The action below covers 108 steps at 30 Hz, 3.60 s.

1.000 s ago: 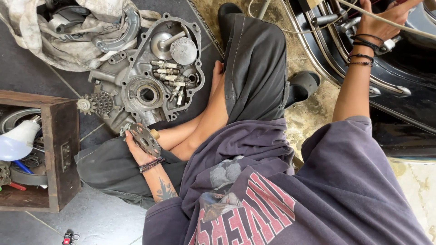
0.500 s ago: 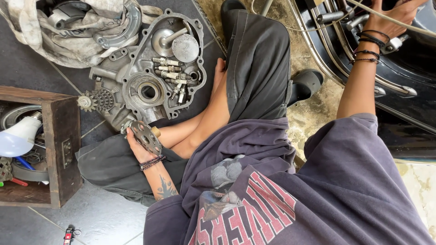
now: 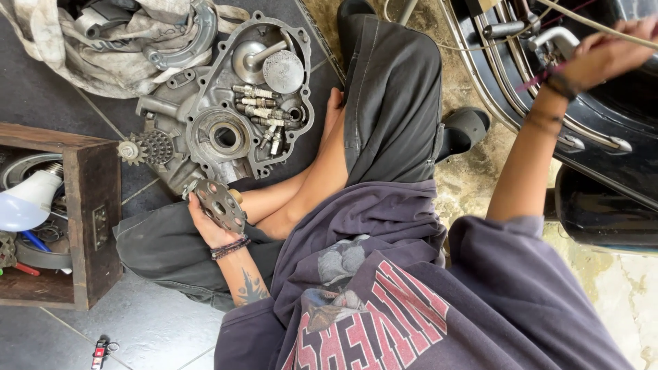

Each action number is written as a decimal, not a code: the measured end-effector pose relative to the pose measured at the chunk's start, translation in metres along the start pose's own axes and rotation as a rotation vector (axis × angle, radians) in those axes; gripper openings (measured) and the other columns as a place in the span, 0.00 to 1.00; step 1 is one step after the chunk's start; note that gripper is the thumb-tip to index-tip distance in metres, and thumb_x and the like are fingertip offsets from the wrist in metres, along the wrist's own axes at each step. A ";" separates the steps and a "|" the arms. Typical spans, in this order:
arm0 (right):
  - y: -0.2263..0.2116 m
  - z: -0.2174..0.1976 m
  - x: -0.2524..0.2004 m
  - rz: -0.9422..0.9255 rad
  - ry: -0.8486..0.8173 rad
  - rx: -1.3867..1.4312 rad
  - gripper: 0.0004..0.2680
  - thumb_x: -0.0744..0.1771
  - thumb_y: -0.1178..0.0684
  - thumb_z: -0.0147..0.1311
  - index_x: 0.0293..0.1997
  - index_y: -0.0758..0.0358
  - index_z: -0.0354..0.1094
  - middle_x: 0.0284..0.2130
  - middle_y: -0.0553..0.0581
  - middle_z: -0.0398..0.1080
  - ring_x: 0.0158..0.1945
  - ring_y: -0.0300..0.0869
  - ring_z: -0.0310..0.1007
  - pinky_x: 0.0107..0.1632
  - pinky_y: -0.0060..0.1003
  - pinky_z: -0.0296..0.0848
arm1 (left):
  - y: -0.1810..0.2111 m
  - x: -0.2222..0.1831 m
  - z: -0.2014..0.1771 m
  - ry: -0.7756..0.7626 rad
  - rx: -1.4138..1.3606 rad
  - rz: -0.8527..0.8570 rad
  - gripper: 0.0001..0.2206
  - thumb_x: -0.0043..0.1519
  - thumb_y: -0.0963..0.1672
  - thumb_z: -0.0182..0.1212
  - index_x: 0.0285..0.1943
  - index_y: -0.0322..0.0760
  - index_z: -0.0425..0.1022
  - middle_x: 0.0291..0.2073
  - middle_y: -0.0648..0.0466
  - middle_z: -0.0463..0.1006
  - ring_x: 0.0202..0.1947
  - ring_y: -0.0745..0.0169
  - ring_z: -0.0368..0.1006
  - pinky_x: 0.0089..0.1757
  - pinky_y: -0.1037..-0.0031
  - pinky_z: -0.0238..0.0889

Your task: Cleaning a motorcycle engine component using a toothbrush while sitting on the floor.

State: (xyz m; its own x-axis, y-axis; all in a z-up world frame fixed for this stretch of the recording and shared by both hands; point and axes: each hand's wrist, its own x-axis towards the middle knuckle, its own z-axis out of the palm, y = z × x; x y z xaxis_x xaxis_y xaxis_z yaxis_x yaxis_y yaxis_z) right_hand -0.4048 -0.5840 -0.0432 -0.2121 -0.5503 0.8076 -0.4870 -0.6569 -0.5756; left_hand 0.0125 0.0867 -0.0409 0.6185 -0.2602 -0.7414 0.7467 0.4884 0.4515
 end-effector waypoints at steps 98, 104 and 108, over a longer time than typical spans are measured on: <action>-0.168 0.027 -0.016 -0.349 -0.765 -0.614 0.13 0.68 0.65 0.51 0.59 0.67 0.73 0.55 0.61 0.76 0.47 0.54 0.72 0.53 0.50 0.68 | -0.039 -0.124 0.136 -0.248 0.815 0.373 0.13 0.68 0.42 0.46 0.27 0.37 0.61 0.22 0.64 0.57 0.26 0.77 0.46 0.31 0.82 0.44; -0.141 0.033 -0.023 -0.403 -0.756 -0.641 0.15 0.71 0.60 0.52 0.68 0.61 0.63 0.39 0.56 0.83 0.46 0.48 0.66 0.53 0.45 0.66 | -0.040 -0.123 0.128 -0.241 0.753 0.340 0.12 0.68 0.42 0.47 0.29 0.37 0.61 0.23 0.65 0.58 0.26 0.77 0.47 0.31 0.83 0.45; -0.129 0.037 -0.020 -0.453 -0.735 -0.700 0.13 0.70 0.58 0.53 0.64 0.61 0.67 0.38 0.55 0.81 0.43 0.47 0.66 0.47 0.42 0.67 | -0.041 -0.123 0.130 -0.230 0.735 0.317 0.12 0.68 0.42 0.47 0.28 0.38 0.60 0.24 0.64 0.59 0.27 0.78 0.48 0.31 0.83 0.45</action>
State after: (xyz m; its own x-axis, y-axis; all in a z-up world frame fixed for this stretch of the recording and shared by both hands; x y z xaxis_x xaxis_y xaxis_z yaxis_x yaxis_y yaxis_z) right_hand -0.3069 -0.5070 0.0096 0.5473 -0.6568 0.5188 -0.8124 -0.5659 0.1407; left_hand -0.0622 -0.0095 0.0969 0.8014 -0.4048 -0.4403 0.4485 -0.0803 0.8902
